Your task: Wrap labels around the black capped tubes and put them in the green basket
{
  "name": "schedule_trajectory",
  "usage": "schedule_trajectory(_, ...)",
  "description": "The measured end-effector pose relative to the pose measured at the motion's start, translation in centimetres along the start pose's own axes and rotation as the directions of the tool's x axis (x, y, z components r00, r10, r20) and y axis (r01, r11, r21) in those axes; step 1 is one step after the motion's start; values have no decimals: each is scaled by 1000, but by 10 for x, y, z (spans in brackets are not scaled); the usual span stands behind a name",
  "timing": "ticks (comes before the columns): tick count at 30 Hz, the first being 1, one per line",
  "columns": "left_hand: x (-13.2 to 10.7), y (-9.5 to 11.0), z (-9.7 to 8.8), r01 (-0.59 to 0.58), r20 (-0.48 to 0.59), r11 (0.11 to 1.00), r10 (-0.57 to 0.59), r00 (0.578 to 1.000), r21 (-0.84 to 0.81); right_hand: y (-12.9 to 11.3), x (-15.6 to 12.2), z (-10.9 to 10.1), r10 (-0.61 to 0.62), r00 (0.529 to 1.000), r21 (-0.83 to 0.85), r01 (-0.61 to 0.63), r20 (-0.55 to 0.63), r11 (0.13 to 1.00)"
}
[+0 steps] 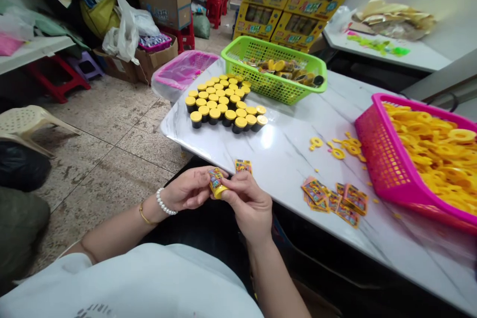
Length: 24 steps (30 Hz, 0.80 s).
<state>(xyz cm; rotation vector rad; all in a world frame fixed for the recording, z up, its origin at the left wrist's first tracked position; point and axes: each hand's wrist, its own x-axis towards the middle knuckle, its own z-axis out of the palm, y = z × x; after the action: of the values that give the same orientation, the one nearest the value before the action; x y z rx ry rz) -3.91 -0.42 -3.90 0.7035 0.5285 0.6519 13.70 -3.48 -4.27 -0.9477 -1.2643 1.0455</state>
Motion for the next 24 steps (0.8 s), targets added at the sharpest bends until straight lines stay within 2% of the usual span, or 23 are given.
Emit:
schedule_trajectory(2,1,-1,-2,1,-11,1000,0,1000,17,-1,-1,2,59,998,62,-59,-5,996)
schedule_trajectory(4,3,-3,-2,-11,-86,999,14,996,35,-2,-1,3,90,995,35,-91,31,995)
schedule_trajectory(7,4,-4,1,-42,-160,999,44,986,22,-2,2,2,7,998,-109,1,70,994)
schedule_trajectory(10,2,-1,5,-41,-85,999,39,996,-34,3,0,4,-74,997,-60,73,-16,996)
schedule_trajectory(12,1,0,5,-15,-46,999,13,999,-52,7,-4,7,-33,996,40,37,-85,999)
schedule_trajectory(14,1,0,5,-5,-67,999,2,998,-46,9,-9,10,13,993,77,-4,-116,997)
schedule_trajectory(18,3,-2,7,-15,-138,1000,12,990,-27,5,-11,10,22,996,-27,-25,-87,999)
schedule_trajectory(21,4,-2,10,-6,-172,1000,3,985,-19,0,-7,7,-68,997,-154,62,-34,986)
schedule_trajectory(24,5,-1,11,9,-150,999,-15,989,-39,4,-5,7,-143,987,-168,129,-72,977)
